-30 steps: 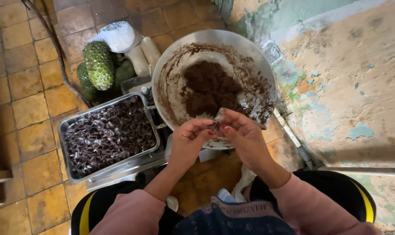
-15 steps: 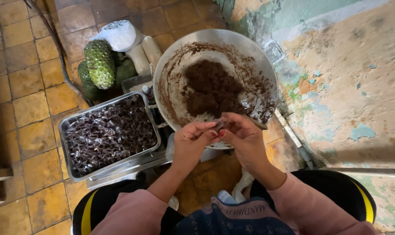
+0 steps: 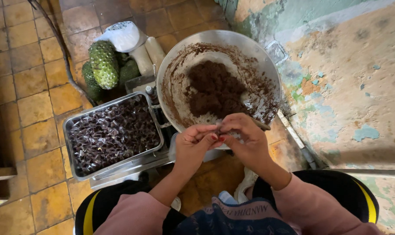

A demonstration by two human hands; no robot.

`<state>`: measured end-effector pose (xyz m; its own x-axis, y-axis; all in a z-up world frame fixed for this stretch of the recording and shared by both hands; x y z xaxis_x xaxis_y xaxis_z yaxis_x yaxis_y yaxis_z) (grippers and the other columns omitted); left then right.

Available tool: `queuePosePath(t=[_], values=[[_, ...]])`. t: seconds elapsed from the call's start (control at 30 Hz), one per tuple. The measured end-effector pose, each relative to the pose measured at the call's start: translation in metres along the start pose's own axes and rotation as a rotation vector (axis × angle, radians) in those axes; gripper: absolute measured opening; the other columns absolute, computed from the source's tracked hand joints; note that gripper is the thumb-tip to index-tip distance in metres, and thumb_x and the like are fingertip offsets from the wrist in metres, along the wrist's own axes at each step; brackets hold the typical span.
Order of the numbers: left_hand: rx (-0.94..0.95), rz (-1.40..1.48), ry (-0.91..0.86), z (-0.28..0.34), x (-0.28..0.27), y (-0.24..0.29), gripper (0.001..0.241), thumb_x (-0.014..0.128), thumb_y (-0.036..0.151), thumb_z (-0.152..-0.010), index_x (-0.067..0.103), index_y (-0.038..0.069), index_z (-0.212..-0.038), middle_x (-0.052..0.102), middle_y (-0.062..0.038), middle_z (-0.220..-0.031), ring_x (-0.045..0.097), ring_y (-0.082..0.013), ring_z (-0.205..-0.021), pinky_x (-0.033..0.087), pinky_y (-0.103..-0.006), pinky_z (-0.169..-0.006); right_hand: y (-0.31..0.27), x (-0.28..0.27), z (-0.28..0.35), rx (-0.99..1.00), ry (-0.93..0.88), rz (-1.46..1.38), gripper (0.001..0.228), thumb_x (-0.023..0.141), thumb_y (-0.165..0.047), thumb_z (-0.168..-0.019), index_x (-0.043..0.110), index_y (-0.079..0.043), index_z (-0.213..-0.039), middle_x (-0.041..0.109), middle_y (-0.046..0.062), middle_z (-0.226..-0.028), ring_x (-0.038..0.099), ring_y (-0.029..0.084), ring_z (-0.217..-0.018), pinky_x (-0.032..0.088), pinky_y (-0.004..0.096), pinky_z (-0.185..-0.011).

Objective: Forming small balls from a dark paste and placing them into a tray of sprinkles

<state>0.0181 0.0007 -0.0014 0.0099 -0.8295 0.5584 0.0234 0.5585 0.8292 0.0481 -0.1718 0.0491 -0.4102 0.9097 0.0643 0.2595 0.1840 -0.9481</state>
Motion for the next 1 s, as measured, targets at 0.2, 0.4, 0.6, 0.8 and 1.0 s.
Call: queuePosePath(t=[0.2,0.4,0.6,0.8,1.0], values=[[0.009,0.017,-0.036,0.001,-0.002,0.0,0.019,0.065,-0.004,-0.099,0.068,-0.008,-0.118,0.075,-0.016,-0.106,0.076,-0.0215,-0.098,0.067,-0.0363,-0.088,-0.015,-0.002,-0.007,-0.049,-0.042,0.1,0.022,0.074,0.004,-0.094,0.066,-0.003,-0.112,0.057,0.008,-0.127,0.064,0.018,-0.113,0.057,0.032,-0.097],[0.049,-0.046,-0.049,0.0,-0.001,0.008,0.02,0.065,-0.003,-0.099,0.069,-0.008,-0.118,0.076,-0.016,-0.105,0.076,-0.0205,-0.093,0.067,-0.0341,-0.084,-0.007,-0.007,-0.007,-0.033,-0.033,0.086,0.022,0.076,0.002,-0.092,0.071,-0.002,-0.113,0.06,0.009,-0.123,0.064,0.017,-0.109,0.057,0.032,-0.089],[0.139,-0.184,-0.048,0.005,0.0,0.021,0.018,0.067,-0.001,-0.1,0.072,-0.008,-0.116,0.076,-0.018,-0.106,0.077,-0.0192,-0.092,0.068,-0.032,-0.083,-0.005,-0.006,-0.01,-0.052,-0.062,0.211,0.021,0.078,-0.001,-0.092,0.073,-0.002,-0.113,0.068,0.008,-0.112,0.067,0.015,-0.093,0.054,0.027,-0.074],[0.16,-0.307,-0.002,0.009,-0.007,0.035,0.02,0.07,0.004,-0.098,0.074,-0.006,-0.115,0.076,-0.02,-0.118,0.078,-0.0174,-0.091,0.069,-0.0304,-0.079,-0.012,0.001,-0.022,0.0,-0.152,0.257,0.019,0.077,-0.003,-0.093,0.072,-0.001,-0.111,0.07,0.006,-0.109,0.07,0.012,-0.091,0.057,0.025,-0.071],[0.233,-0.317,-0.06,0.017,-0.019,0.059,0.019,0.07,0.0,-0.097,0.074,-0.003,-0.116,0.068,-0.02,-0.136,0.075,-0.0155,-0.101,0.063,-0.0273,-0.081,-0.001,0.012,-0.029,0.214,-0.183,0.056,0.015,0.076,-0.001,-0.094,0.073,0.001,-0.109,0.069,0.005,-0.108,0.066,0.009,-0.087,0.053,0.024,-0.07]])
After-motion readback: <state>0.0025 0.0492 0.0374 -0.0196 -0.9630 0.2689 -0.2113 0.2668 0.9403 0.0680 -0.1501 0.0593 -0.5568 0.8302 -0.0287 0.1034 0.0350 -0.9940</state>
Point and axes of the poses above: each hand's wrist, its own z-axis away from the middle knuckle, its own x-axis out of the palm, y = z × x, the point moved 2 cm from there along -z, towards the middle knuckle
